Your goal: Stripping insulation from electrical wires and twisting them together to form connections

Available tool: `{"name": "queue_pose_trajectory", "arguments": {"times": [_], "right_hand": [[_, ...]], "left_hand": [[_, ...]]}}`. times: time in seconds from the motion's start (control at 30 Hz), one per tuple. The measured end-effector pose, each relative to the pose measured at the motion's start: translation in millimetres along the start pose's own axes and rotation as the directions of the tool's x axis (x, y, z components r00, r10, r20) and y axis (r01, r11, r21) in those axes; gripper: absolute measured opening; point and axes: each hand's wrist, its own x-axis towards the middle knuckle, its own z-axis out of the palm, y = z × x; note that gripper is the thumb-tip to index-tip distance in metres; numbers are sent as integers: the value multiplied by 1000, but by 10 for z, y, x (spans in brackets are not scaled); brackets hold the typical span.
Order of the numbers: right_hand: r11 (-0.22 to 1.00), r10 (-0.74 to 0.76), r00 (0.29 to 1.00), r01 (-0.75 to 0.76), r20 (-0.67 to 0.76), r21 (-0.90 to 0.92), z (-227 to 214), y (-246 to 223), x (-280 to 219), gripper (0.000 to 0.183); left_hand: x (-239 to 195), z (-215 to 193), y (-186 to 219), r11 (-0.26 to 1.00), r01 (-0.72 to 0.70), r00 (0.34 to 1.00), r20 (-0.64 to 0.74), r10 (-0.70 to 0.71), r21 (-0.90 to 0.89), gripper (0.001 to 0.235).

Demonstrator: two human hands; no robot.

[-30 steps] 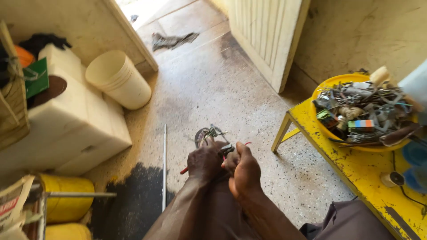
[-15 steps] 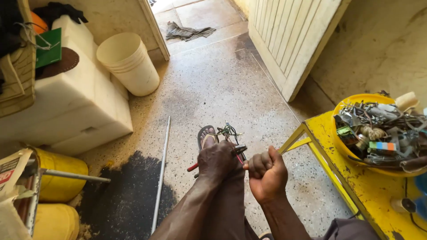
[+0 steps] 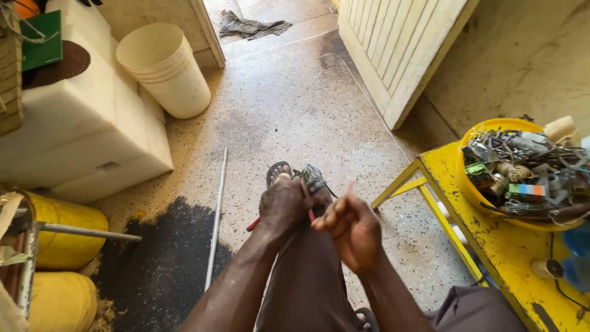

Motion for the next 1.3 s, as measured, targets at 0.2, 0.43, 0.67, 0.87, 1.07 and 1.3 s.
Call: {"name": "queue_pose_trajectory", "arguments": {"times": [0.2, 0.43, 0.67, 0.87, 1.07, 1.3], "right_hand": [[997, -75, 992, 78, -106, 29, 73, -135, -76, 43], [980, -126, 974, 152, -187, 131, 39, -364, 118, 38], [977, -93, 965, 136, -247, 164, -59, -536, 230, 35], [963, -64, 966, 125, -250, 239, -178, -462, 138, 28], [956, -32, 988, 74, -149, 283, -120, -389, 57, 32], [931, -28, 990, 76, -137, 357, -235, -432, -18, 27]], "left_hand": [[275, 403, -380, 974, -194, 975, -82, 204, 115, 50], [-43, 271, -36, 992, -118, 993, 7, 118, 51, 35], [-232, -16, 86, 998, -54, 989, 139, 48, 37, 30], [-412, -132, 140, 990, -114, 990, 89, 107, 78, 29], [-342, -31, 245, 987, -88, 981, 185, 63, 133, 33], [-193, 191, 215, 985, -99, 979, 194, 70, 140, 42]]}}
